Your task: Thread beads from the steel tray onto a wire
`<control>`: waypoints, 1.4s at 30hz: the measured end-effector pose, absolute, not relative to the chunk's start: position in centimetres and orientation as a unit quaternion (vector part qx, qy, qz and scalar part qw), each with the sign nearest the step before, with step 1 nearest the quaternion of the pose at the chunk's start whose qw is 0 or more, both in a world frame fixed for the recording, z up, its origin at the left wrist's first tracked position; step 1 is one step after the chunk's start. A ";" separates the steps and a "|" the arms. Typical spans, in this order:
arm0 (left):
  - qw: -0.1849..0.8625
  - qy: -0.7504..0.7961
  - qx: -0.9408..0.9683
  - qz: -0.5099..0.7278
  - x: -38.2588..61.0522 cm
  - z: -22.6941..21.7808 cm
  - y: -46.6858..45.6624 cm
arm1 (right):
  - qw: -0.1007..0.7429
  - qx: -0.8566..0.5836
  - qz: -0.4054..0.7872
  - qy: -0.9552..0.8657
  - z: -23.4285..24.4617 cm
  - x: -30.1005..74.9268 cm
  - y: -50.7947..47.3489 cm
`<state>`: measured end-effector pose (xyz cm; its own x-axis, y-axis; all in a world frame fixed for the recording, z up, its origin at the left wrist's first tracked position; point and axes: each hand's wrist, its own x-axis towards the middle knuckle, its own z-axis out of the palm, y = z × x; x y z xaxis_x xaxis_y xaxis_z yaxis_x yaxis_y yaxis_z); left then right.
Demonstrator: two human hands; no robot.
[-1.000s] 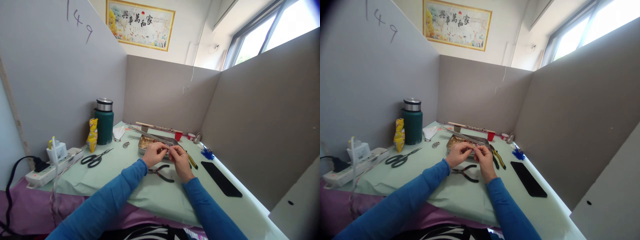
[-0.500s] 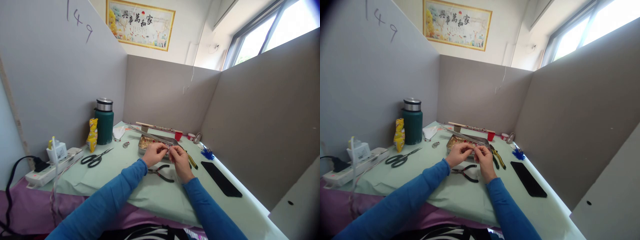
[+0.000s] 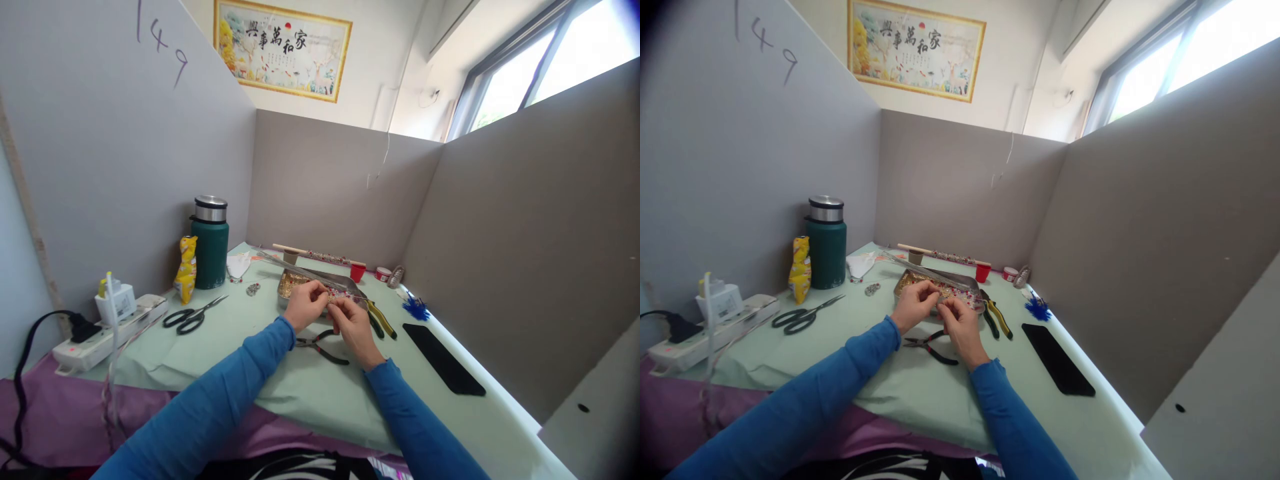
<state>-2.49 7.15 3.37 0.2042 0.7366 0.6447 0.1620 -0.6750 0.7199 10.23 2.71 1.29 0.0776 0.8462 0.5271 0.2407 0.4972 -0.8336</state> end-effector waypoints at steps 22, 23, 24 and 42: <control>0.251 0.278 0.806 0.458 -2.3 3.0 7.1 | 0.669 -0.447 0.194 -0.561 1.6 10.5 2.6; 0.252 0.276 0.807 0.456 -2.2 2.9 7.1 | 0.668 -0.449 0.193 -0.561 1.6 10.5 2.6; 0.253 0.274 0.808 0.455 -2.2 2.9 7.1 | 0.667 -0.450 0.193 -0.562 1.6 10.5 2.6; 0.305 0.301 0.789 0.440 -2.1 2.8 7.2 | 0.647 -0.483 0.187 -0.559 1.7 10.5 2.6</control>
<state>-2.11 7.22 2.79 0.4314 0.7434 0.5112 0.2075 -0.6332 0.7457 10.46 2.56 1.70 0.3050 0.7824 0.5430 0.2987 0.4628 -0.8346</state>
